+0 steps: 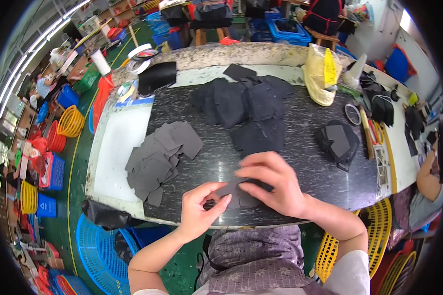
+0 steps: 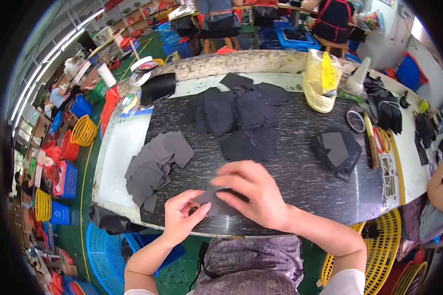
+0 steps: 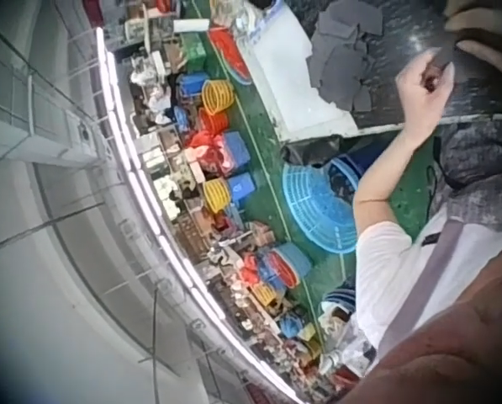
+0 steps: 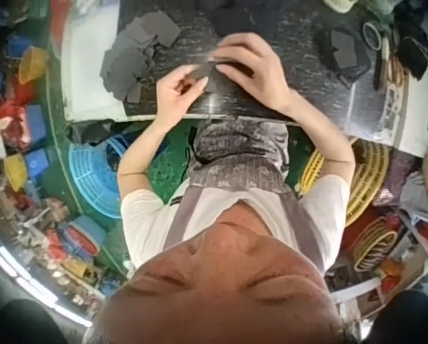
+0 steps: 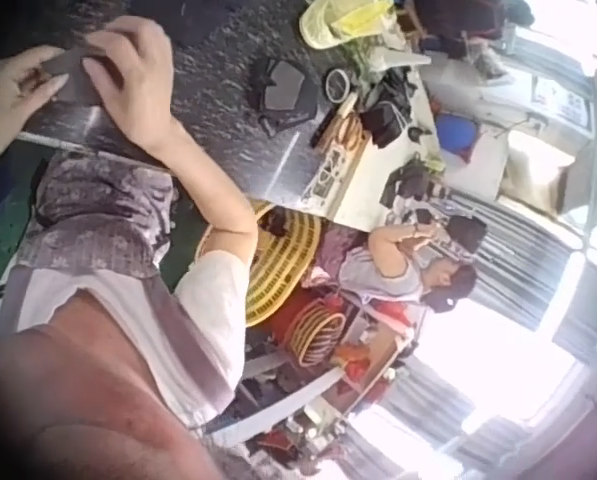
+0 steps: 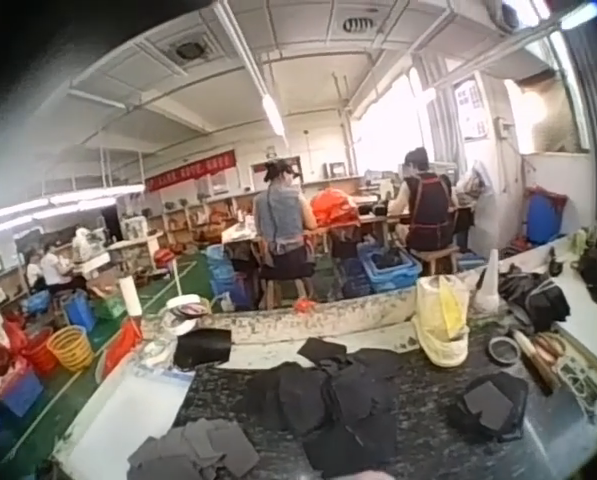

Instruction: Sort and inspect cut-out shoe components at a manufacturing workbench.

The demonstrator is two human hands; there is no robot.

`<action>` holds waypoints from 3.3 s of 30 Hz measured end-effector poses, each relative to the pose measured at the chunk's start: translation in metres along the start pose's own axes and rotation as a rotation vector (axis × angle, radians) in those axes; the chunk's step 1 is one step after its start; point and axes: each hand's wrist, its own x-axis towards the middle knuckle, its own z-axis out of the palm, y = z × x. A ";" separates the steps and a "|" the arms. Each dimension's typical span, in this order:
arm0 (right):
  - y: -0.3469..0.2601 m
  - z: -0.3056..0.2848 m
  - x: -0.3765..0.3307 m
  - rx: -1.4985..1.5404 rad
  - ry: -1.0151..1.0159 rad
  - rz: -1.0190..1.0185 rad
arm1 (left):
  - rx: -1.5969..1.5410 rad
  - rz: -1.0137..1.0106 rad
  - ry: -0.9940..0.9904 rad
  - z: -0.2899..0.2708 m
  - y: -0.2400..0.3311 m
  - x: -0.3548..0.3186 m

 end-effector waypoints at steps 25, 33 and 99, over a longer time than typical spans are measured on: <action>-0.012 -0.043 -0.107 0.224 0.074 0.364 | -0.445 0.128 -0.093 0.017 0.013 0.003; -0.023 -0.028 -0.104 -0.035 0.053 0.108 | -0.267 -0.075 -0.330 0.065 0.010 0.000; 0.016 -0.015 -0.064 -0.375 -0.049 0.098 | 0.503 0.058 -0.328 0.014 -0.004 0.037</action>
